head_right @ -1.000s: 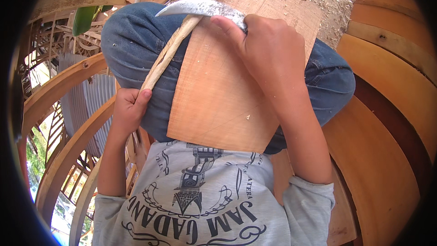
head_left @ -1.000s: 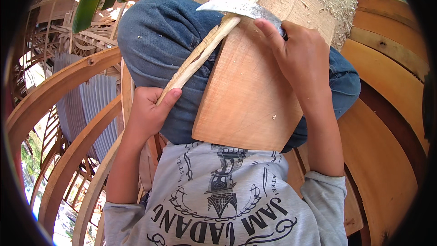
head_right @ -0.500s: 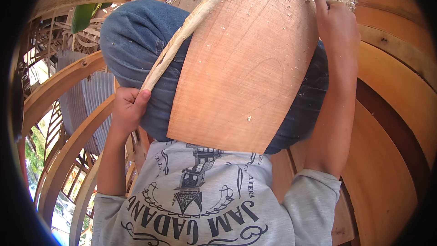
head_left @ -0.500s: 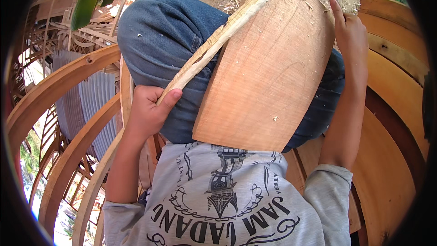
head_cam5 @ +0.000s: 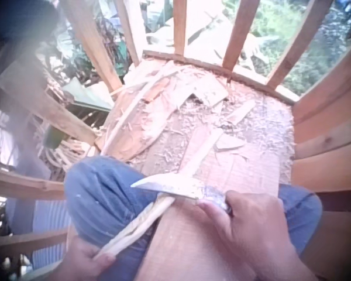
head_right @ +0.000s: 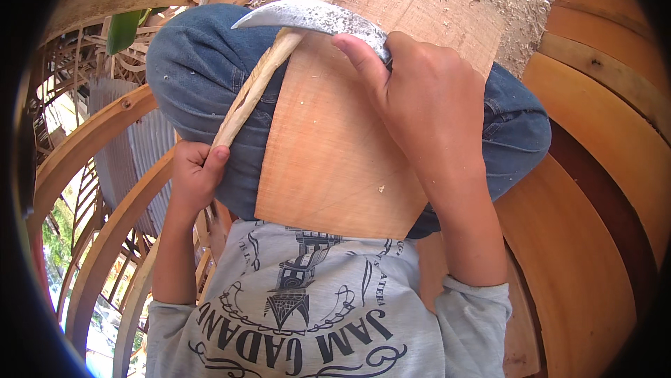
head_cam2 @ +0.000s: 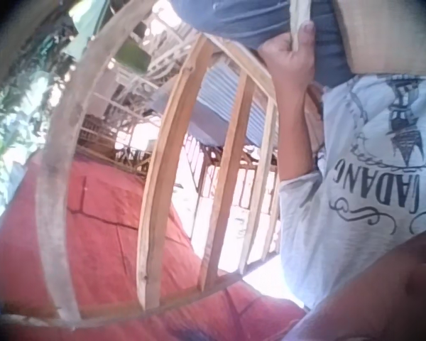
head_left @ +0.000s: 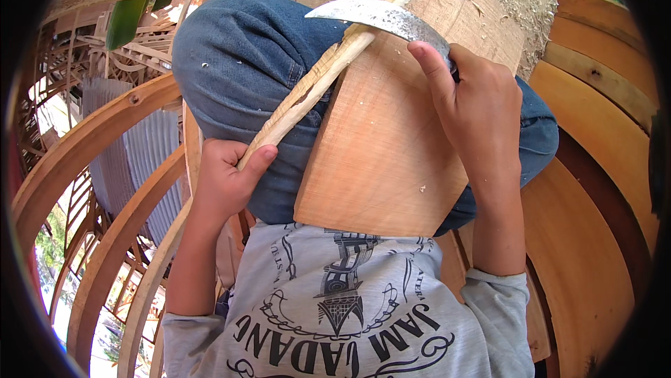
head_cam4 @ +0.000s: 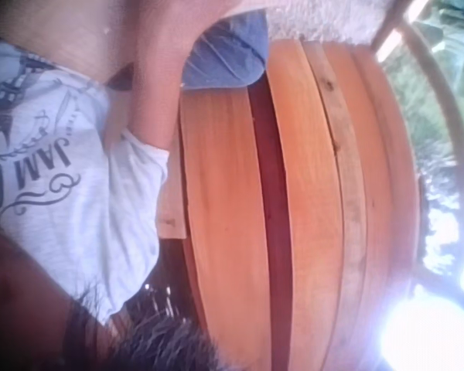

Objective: The person is sitting cross-legged and using a curved knife to shave and shape a long, thin wooden stick. They hold the stick against a flat wooden board placed on their lap and repeatedly scrape the surface to remove bark and smooth the wood.

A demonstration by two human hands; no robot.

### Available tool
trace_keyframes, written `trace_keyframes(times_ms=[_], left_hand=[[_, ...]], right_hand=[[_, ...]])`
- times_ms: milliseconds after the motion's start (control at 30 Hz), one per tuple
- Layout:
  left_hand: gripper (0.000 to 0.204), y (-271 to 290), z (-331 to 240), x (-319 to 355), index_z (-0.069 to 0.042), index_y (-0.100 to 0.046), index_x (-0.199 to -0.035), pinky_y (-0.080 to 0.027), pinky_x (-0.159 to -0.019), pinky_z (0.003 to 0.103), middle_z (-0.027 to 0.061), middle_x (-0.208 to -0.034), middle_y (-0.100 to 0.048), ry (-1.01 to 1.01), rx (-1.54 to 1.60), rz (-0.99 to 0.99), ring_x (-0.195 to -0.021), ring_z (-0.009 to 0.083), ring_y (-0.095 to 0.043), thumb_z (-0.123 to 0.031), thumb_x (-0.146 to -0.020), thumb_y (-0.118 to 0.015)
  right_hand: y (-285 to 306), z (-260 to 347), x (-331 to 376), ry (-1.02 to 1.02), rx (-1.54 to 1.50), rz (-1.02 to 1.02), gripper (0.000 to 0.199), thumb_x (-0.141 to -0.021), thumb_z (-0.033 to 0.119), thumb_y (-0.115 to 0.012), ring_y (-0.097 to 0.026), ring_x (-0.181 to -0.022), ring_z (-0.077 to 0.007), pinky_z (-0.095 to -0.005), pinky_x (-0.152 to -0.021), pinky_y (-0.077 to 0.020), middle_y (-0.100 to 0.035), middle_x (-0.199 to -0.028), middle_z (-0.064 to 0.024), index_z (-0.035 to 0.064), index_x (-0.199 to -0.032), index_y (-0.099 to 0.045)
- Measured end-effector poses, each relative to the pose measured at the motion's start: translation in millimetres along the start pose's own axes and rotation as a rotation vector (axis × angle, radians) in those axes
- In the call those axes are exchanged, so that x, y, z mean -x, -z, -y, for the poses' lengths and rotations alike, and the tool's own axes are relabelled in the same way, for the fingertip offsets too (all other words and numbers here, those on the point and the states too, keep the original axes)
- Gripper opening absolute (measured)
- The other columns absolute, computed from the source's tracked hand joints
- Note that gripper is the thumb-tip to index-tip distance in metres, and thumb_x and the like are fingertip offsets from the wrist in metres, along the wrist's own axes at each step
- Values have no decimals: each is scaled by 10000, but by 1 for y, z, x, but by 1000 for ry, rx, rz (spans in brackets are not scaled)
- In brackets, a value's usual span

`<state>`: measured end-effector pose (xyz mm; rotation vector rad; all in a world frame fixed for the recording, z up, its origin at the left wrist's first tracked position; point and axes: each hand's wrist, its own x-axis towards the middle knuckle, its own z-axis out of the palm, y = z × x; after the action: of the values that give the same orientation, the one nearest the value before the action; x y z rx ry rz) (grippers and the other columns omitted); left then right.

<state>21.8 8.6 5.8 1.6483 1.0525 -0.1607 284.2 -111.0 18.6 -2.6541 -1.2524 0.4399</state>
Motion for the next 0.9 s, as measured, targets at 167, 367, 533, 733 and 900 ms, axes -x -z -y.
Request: trace_keyframes(times_ms=[167,367,533,733,900], left_hand=[[570,3,-8,3,6,-460,-464,-210,-388,266,-51,-431,-288,27,42,8,-447,31,-272,-355,-849,-675],[560,4,2,1,6,-473,-469,-210,-387,265,-54,-433,-299,26,27,29,-446,31,-274,-352,-852,-672],[565,4,1,3,4,-466,-462,-210,-386,267,-52,-433,-299,35,41,14,-447,33,-277,-351,-850,-674],[568,4,1,2,2,-470,-464,-210,-386,264,-59,-435,-307,32,23,32,-451,29,-282,-360,-854,-668],[584,5,-1,2,-10,-447,-450,-208,-385,263,-62,-432,-301,44,61,40,-447,29,-278,-370,-852,-669]], right_hand=[[-5,-48,-27,-151,-21,-104,641,-872,556,-519,-573,-525,-364,-430,-532,-457,-558,-549,-198,-34,-633,-599],[1,-13,-7,-78,-79,-9,637,-860,559,-531,-570,-526,-366,-425,-526,-455,-550,-545,-202,-29,-625,-598],[-6,-18,-20,-96,-76,-52,638,-850,578,-532,-568,-499,-335,-409,-497,-452,-547,-518,-176,-14,-626,-615],[-5,-13,-18,-58,-86,-55,655,-858,585,-518,-541,-464,-324,-398,-484,-445,-522,-495,-176,-16,-610,-599],[-8,-19,-21,-53,-98,-64,645,-873,559,-517,-531,-450,-324,-404,-471,-431,-519,-491,-184,-18,-593,-590]])
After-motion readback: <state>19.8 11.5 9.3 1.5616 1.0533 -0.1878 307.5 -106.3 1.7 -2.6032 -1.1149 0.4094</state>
